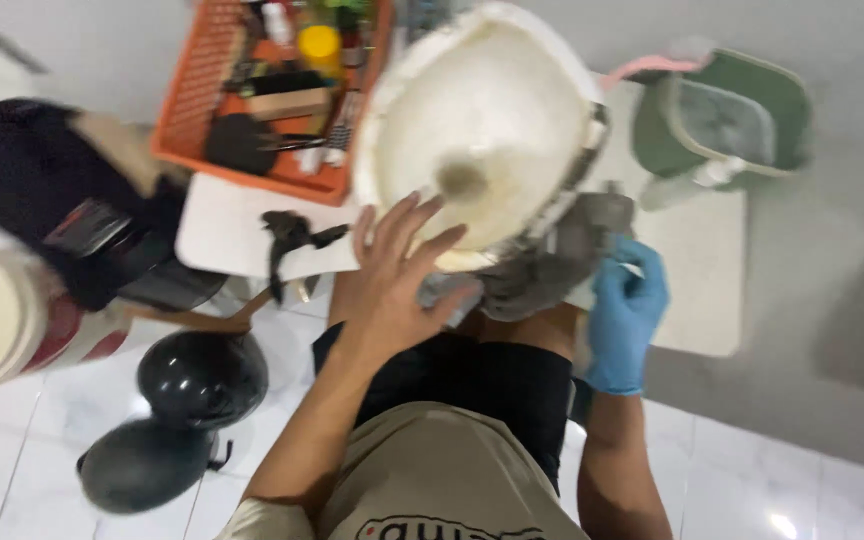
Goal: Cleaning and wiping the interior and rim of a motorcycle helmet using a cloth and cleaning solution.
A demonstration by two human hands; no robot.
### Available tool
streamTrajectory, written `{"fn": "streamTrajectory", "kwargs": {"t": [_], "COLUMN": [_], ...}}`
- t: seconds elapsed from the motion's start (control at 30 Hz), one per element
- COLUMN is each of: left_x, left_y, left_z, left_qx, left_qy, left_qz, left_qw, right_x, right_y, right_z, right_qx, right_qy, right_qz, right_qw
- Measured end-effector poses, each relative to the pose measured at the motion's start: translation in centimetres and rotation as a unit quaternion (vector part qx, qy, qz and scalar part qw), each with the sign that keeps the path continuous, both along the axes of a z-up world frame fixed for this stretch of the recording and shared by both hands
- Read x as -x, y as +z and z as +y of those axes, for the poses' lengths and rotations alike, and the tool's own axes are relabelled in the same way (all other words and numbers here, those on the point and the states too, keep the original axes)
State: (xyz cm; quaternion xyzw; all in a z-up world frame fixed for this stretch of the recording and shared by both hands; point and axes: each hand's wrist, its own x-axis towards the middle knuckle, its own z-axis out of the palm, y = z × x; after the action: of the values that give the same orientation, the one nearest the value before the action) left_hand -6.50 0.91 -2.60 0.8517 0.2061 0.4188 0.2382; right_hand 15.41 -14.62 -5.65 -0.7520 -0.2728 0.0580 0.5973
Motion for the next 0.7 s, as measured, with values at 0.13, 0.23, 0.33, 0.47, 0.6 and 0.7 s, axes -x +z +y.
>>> {"fn": "streamTrajectory", "kwargs": {"t": [0.13,0.23,0.33,0.47,0.6,0.7], "left_x": [1.8,4.2,6.8,7.3,4.8,3.5], "left_y": [-2.1,-1.3,0.2,0.2,-1.0,-6.6], "left_z": [1.1,3.8,8.2,15.1,20.8,24.5], "left_qx": [0.006,0.006,0.014,0.009,0.057,0.059], "left_qy": [0.058,0.167,0.213,0.174,0.117,0.111], "left_qz": [-0.106,-0.173,-0.131,0.133,0.359,0.441], "left_qw": [0.993,0.971,0.968,0.976,0.924,0.889], "right_x": [-0.8,-1.7,-0.7,0.9,1.4,1.1], "right_y": [-1.4,-2.5,-1.2,0.2,0.8,-0.1], "right_z": [1.0,1.2,1.6,1.7,0.7,-0.5], "right_qx": [0.024,0.154,0.188,0.162,0.133,0.119], "right_qy": [-0.002,0.009,0.022,0.012,0.004,0.003], "right_qz": [0.024,-0.019,-0.06,-0.087,-0.103,-0.11], "right_qw": [0.999,0.988,0.98,0.983,0.986,0.987]}}
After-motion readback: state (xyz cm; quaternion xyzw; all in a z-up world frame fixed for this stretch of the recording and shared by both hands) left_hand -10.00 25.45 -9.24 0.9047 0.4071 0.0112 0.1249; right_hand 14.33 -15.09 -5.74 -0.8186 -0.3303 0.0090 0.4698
